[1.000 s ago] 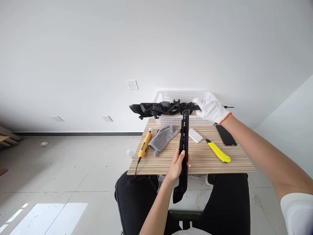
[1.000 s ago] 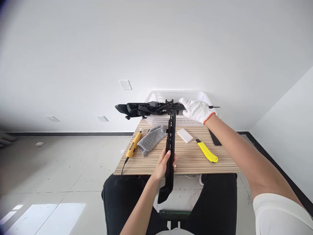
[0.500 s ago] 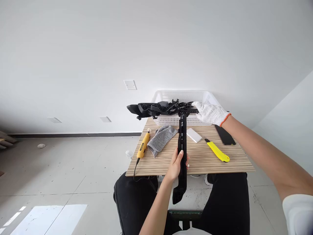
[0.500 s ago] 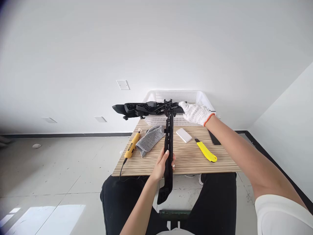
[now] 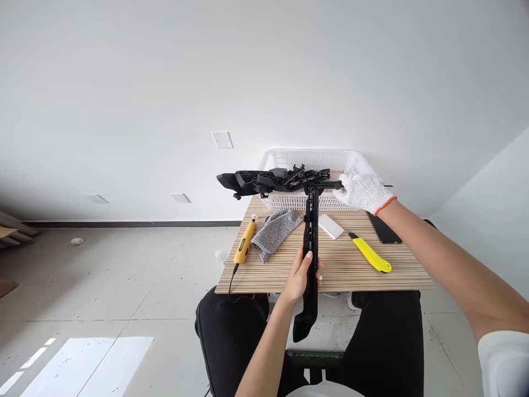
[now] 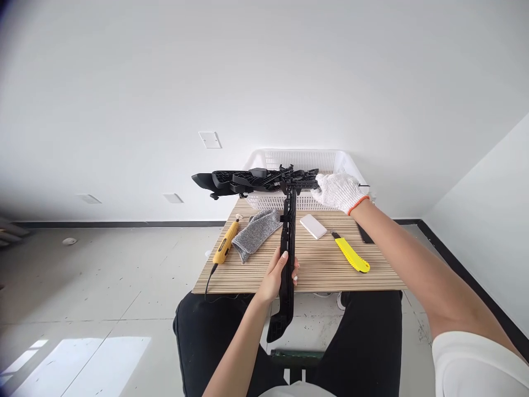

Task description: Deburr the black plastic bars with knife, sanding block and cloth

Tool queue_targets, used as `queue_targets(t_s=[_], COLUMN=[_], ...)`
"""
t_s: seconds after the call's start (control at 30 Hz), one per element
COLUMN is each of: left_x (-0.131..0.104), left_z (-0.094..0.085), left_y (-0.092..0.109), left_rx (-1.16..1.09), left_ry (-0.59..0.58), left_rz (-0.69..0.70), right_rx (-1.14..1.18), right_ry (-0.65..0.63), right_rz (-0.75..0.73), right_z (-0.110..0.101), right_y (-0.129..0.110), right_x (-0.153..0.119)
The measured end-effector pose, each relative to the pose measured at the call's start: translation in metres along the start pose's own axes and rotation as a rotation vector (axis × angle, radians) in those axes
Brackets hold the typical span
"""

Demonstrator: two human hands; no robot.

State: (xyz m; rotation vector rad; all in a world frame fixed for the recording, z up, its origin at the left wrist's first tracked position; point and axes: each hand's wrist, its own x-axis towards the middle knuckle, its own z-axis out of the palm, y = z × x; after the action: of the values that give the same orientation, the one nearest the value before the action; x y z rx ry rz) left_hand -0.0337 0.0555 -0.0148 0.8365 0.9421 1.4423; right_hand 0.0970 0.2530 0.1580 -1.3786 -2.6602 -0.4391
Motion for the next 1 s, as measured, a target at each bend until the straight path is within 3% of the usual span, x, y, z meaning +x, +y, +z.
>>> queue_targets(t_s=[0.23,0.6,1.0], left_x=[-0.001,0.002,0.001], left_z=[-0.001,-0.005,-0.004], left_y=[0.000,-0.002,-0.002], left_rx=[0.014,-0.068,0.001], left_ry=[-0.008,0.028,0.023], left_rz=[-0.007,-0.041,-0.030], right_rx=[-0.002,-0.017,-0.031], right_ry=[-0.047,0.118,0.008], right_rz=[0.060,0.005,0.008], right_z=[-0.002,0.022,0.021], right_y=[-0.004,-0.007,-0.021], right_x=[-0.002,-0.026,-0.032])
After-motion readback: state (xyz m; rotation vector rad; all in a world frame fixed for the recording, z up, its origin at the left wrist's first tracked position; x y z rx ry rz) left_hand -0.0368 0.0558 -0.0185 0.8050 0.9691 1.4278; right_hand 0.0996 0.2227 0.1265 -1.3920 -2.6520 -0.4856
